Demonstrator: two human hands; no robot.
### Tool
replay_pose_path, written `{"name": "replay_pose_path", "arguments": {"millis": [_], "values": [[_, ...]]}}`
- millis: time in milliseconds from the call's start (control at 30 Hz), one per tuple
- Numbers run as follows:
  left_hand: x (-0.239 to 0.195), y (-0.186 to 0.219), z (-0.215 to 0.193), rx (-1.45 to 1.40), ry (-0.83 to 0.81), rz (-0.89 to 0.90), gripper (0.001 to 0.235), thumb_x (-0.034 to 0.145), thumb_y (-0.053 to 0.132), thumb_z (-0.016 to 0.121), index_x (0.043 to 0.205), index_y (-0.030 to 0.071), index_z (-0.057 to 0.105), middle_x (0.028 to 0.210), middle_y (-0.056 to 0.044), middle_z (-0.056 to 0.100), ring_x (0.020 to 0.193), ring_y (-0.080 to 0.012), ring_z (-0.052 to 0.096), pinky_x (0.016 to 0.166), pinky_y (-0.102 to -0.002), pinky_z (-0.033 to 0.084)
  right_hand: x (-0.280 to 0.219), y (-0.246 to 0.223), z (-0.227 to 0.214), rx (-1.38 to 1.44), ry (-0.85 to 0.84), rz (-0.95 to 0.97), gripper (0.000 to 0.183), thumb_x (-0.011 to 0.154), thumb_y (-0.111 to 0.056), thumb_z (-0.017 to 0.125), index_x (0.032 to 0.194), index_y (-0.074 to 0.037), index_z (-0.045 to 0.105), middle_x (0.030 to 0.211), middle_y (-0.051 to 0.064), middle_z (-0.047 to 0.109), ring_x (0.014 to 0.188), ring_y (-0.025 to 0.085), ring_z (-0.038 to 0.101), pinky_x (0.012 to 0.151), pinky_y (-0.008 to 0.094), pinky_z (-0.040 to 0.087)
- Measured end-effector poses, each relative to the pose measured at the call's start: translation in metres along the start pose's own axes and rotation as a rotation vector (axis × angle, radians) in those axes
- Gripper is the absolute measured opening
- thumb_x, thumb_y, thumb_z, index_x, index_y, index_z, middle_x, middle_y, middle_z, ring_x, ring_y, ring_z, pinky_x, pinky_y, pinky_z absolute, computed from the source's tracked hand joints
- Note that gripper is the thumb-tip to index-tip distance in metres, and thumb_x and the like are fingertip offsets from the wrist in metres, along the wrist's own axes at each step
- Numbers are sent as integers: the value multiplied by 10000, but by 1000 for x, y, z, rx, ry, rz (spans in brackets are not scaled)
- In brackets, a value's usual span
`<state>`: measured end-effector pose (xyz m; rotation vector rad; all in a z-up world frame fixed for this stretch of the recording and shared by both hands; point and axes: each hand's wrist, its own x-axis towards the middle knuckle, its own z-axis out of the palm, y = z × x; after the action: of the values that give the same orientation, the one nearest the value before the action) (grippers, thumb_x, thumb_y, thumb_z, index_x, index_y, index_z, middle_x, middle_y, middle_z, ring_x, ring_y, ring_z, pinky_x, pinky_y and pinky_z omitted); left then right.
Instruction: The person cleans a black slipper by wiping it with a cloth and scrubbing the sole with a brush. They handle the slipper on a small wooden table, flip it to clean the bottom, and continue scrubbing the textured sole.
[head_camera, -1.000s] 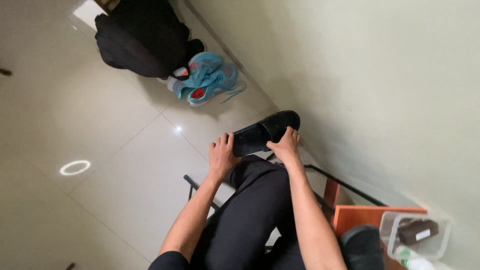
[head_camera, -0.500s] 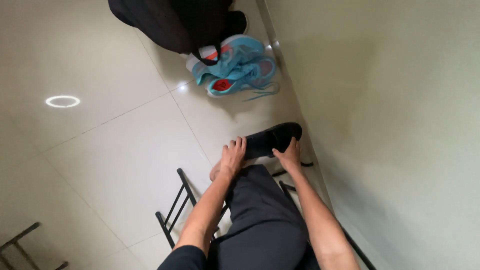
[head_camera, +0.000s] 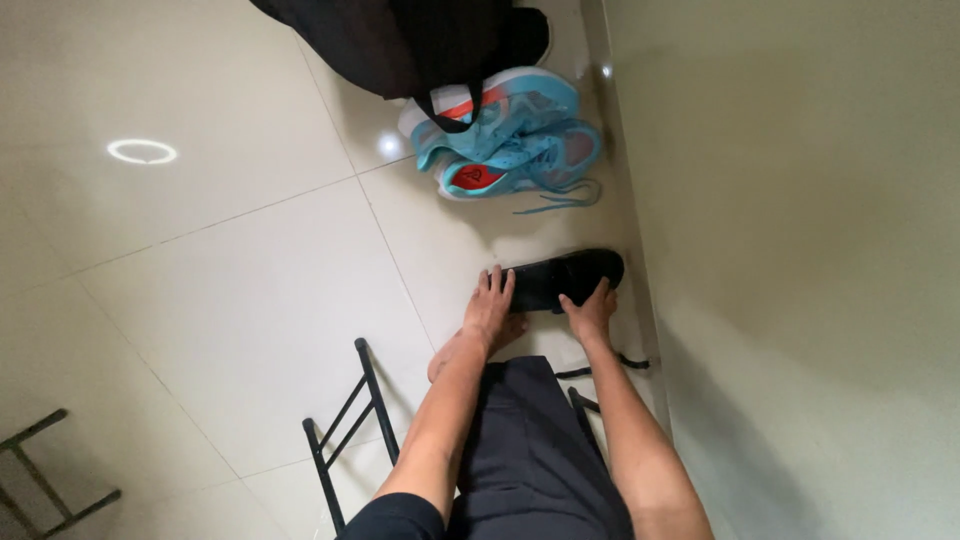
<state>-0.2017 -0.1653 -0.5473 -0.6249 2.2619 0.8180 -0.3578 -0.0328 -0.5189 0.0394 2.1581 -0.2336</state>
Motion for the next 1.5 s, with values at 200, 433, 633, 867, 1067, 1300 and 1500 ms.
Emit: {"name": "replay_pose_path", "arguments": {"millis": [200, 433, 633, 867, 1067, 1300, 1500], "values": [[-8, 14, -23, -30, -111, -36, 796, 942, 490, 571, 1598, 111, 327, 1693, -191, 159, 1571, -380, 120, 1264, -548, 168, -14, 3, -6, 35, -72, -60, 962, 959, -412, 676, 1632, 15, 138, 1658, 280, 151, 1557, 405, 146, 1247, 521, 270], [-19, 58, -13, -199, -73, 38, 627, 965, 479, 498, 1513, 179, 449, 1700, -111, 152, 1564, -358, 145, 1138, -632, 398, -78, 4, -41, 224, -105, -112, 862, 1000, -505, 602, 1608, 5, 266, 1643, 271, 216, 1554, 377, 193, 1259, 496, 245], [-67, 113, -54, -246, 12, 206, 634, 943, 514, 534, 1451, 135, 556, 1629, -179, 322, 1512, -381, 319, 1219, -524, 326, -180, 8, -93, 547, -244, -197, 718, 1034, -320, 583, 1604, -17, 270, 1657, 267, 235, 1537, 401, 217, 1254, 515, 230], [-155, 179, -119, -496, 6, 419, 611, 991, 558, 487, 1435, 144, 560, 1380, -173, 633, 1263, -389, 627, 1030, -552, 504, -281, 28, -128, 823, 119, -398, 541, 1068, -174, 500, 1511, 97, 350, 1557, 389, 321, 1477, 506, 264, 1203, 569, 269], [-273, 220, -153, -666, -23, 734, 559, 1002, 379, 562, 1434, 27, 536, 1397, -227, 604, 1292, -425, 582, 1058, -554, 474, -426, 42, -131, 786, 515, -369, 573, 1023, -151, 567, 1557, -40, 390, 1629, 260, 286, 1434, 512, 312, 1174, 514, 337], [-406, 258, -156, -690, -54, 1020, 520, 1008, 389, 573, 1422, 77, 532, 1411, -192, 596, 1336, -397, 551, 1056, -541, 472, -535, 101, -92, 615, 937, -387, 627, 964, -101, 672, 1545, -56, 442, 1600, 143, 384, 1224, 251, 519, 1018, 315, 478], [-458, 261, -128, -562, 40, 1182, 478, 1027, 321, 595, 1412, 45, 537, 1436, -196, 572, 1355, -392, 536, 1090, -526, 456, -611, 134, -67, 378, 1187, -458, 642, 944, -140, 684, 1497, 72, 436, 1557, 263, 413, 1445, 434, 400, 1158, 520, 382]]}}
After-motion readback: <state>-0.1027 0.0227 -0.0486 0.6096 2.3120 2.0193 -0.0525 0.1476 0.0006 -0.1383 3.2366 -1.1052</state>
